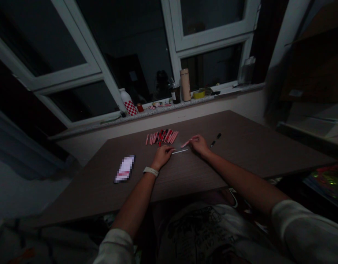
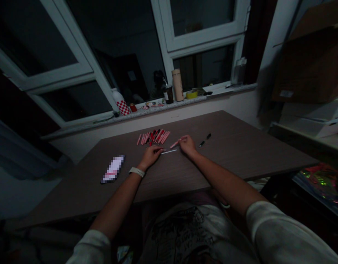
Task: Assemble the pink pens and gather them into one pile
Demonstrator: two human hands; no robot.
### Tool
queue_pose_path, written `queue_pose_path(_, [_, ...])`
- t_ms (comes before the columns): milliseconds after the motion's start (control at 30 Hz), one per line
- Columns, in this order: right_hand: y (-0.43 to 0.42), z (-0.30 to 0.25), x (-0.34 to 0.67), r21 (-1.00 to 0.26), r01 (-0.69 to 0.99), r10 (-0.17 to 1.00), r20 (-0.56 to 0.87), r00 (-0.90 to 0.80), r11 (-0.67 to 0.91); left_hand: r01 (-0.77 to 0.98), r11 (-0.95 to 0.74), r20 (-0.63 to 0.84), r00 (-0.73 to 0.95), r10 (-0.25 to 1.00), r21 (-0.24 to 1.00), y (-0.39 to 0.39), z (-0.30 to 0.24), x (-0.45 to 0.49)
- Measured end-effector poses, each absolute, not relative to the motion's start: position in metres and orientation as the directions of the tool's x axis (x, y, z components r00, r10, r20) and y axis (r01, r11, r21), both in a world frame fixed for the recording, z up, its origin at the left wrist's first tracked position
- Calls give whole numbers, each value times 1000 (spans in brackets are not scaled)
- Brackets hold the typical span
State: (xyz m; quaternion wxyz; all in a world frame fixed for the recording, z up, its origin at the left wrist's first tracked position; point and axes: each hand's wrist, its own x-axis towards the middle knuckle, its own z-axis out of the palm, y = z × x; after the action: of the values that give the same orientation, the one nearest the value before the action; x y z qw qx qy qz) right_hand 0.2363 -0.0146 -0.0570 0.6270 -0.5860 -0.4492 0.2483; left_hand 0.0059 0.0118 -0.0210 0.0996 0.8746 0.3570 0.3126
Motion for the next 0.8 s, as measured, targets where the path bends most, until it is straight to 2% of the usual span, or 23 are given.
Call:
queue_pose_path(167, [-16,-56,236,-953,255,830,274,486,165,554,-740,472,572,671,381,11,-20,6])
queue_pose_path(567, [-27,-45,233,-890,388,819,400,412,240,549,-743,501,553,666,383,11,-19,8])
queue_pose_path(800, [-29,-44,234,-869,456,812,403,423,194,564,-724,509,521,685,397,10,-19,8])
